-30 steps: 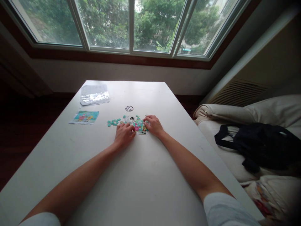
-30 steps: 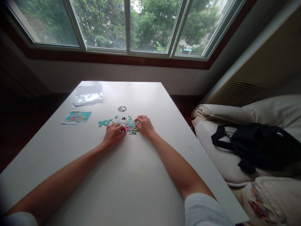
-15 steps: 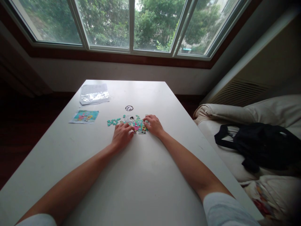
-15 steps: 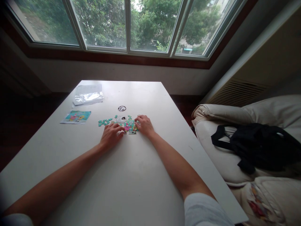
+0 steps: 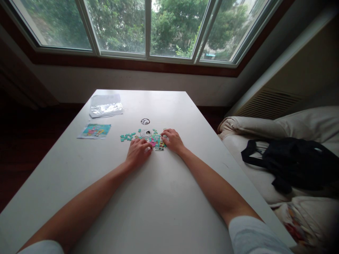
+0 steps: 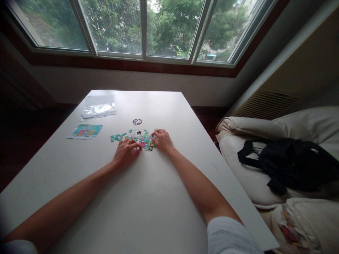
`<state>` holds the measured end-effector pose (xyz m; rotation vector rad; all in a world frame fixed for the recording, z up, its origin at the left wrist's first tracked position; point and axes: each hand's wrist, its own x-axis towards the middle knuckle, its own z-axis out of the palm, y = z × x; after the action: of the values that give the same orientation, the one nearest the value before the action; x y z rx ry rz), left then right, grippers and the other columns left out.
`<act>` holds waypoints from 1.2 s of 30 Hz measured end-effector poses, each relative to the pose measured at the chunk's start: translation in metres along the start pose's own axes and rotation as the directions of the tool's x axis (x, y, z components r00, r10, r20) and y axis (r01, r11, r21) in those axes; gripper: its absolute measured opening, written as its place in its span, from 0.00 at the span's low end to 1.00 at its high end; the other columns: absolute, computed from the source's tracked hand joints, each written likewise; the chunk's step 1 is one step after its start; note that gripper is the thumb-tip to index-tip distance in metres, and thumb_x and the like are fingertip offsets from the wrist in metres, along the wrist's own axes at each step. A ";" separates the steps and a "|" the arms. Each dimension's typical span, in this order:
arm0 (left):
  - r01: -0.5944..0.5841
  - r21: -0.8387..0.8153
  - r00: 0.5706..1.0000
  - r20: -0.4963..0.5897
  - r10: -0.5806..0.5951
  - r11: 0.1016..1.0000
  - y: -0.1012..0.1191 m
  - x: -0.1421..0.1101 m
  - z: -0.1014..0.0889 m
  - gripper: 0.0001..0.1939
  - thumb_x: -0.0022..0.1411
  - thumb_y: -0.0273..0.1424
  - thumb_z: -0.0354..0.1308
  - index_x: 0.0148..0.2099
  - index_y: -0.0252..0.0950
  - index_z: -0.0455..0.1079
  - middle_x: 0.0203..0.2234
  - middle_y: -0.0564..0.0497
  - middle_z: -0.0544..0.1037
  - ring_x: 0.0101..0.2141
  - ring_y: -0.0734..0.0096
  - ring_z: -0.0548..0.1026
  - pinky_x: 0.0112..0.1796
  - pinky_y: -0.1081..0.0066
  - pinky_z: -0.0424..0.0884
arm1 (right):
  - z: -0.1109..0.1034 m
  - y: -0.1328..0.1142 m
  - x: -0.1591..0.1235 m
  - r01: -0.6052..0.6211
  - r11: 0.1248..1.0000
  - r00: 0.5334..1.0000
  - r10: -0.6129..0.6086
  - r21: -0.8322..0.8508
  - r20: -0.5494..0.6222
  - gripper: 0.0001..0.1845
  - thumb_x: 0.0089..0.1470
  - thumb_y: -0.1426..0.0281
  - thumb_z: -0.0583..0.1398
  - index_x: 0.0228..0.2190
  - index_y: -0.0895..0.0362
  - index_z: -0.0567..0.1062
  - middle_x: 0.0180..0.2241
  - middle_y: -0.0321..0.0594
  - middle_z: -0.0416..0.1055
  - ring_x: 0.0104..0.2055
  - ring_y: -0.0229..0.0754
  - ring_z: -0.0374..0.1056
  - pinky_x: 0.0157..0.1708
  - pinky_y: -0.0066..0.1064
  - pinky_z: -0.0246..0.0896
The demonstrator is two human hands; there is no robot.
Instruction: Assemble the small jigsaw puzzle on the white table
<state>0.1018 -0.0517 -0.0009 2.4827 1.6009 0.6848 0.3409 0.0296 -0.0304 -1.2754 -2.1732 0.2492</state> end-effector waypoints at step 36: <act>0.009 -0.001 1.000 0.006 -0.009 1.000 -0.004 0.000 0.000 0.08 0.66 0.32 0.57 0.41 0.44 0.79 0.40 0.49 0.80 0.44 0.58 0.72 0.48 0.58 0.64 | 0.000 -0.004 -0.001 0.149 0.988 0.986 -0.145 -0.043 0.085 0.15 0.61 0.60 0.64 0.48 0.49 0.78 0.54 0.44 0.72 0.58 0.52 0.63 0.59 0.47 0.59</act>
<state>0.0984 -0.0496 -0.0024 2.4729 1.6087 0.6763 0.3381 0.0266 -0.0292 -1.1425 -2.3439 0.1913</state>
